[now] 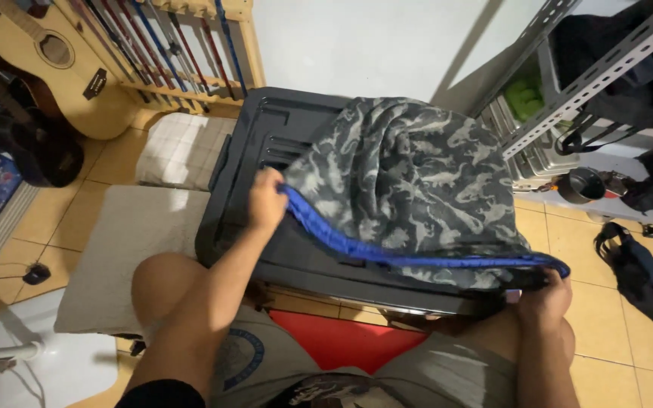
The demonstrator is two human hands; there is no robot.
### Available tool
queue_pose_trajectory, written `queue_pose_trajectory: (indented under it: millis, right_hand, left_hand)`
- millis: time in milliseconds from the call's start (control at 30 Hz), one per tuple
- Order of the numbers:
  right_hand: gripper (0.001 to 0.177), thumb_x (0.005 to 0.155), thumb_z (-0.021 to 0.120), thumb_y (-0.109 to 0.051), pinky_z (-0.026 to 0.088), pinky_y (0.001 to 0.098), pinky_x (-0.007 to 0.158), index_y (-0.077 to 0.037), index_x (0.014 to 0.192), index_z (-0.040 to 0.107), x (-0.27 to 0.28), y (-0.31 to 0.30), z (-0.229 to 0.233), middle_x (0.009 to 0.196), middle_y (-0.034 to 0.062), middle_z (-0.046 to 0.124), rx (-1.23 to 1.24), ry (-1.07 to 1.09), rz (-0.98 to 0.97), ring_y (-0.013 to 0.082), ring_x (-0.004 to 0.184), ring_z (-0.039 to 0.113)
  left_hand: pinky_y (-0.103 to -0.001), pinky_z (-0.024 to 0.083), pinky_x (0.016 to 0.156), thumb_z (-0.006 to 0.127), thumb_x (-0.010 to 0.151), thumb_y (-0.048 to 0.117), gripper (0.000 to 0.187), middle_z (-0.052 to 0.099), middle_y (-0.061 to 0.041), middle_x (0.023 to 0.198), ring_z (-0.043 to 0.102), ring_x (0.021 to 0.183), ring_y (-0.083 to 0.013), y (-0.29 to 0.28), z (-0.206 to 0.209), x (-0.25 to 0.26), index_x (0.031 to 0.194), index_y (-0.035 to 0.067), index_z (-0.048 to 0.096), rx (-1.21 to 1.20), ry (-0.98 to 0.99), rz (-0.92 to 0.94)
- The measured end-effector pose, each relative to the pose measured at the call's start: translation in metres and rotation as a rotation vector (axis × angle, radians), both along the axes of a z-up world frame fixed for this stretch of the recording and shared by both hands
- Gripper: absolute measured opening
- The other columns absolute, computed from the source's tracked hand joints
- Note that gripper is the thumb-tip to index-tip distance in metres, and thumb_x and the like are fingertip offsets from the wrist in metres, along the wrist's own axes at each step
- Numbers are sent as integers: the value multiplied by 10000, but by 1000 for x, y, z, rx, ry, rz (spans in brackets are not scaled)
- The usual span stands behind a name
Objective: The person folds a gray blanket with a dinosaur pattern and blue lining on top of a black suitcase. They smooth the fabric, fold the edges inward, and fold the blanket in half multiple times to create a compact square.
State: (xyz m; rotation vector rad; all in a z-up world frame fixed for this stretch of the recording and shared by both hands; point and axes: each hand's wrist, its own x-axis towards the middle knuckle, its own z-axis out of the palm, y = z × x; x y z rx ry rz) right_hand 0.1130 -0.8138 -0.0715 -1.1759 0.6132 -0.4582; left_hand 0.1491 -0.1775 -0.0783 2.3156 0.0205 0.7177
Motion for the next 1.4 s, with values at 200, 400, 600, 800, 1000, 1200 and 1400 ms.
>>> queue_pose_trajectory:
  millis: [200,400,600,800,1000,1200,1400]
  right_hand:
    - [137,839,544,-78,602,313,868,-103,869,675,-13,14,25,913,82,694,16,-172,-73,231,913,676]
    - [227,881,542,-46,524,186,924,-120,1039,687,-31,49,63,1013,-11,692,-494,-97,209,97,1022,646]
    - [208,985,724,-240,443,243,623,-185,1031,529,-41,71,90,898,-54,531,-488,157,197,68,844,507]
    - [111,1075,646,-176,443,175,725,-181,1044,539,-37,68,78,900,-79,526,-325,7,251,41,863,525]
    - [97,1076,634,-196,451,202,786,-161,1101,547,-39,62,76,988,-52,559,-402,55,264,67,937,536]
    - [135,1086,619,-175,418,176,732,-187,1001,516,-35,55,65,881,-89,498,-404,28,262,22,853,486]
    - [77,1052,560,-114,463,208,824,-176,1037,517,-41,66,83,997,-52,563,-464,-57,176,53,935,529]
  left_hand:
    - [-501,549,832,619,688,-124,406,564,-77,1071,674,901,-370,49,66,14,977,160,649,-16,-101,400]
    - [-392,537,675,591,781,-19,341,755,11,822,711,784,-229,66,97,13,838,277,753,-151,457,246]
    - [-281,590,762,685,685,-9,499,698,-90,1154,694,915,-172,54,79,5,1154,139,768,-604,692,-56]
    - [-368,580,1070,602,975,105,445,643,-75,958,701,1064,-218,25,133,-19,1415,118,658,-836,739,-172]
    - [-283,567,701,833,822,213,270,685,-54,1199,708,713,-155,15,83,1,1082,177,770,-444,636,-80]
    - [-393,522,739,885,775,284,219,622,-17,987,671,881,-208,18,26,27,881,196,715,53,358,-15]
    - [-430,488,516,593,938,33,105,521,-92,984,556,628,-269,44,60,24,866,108,581,342,166,403]
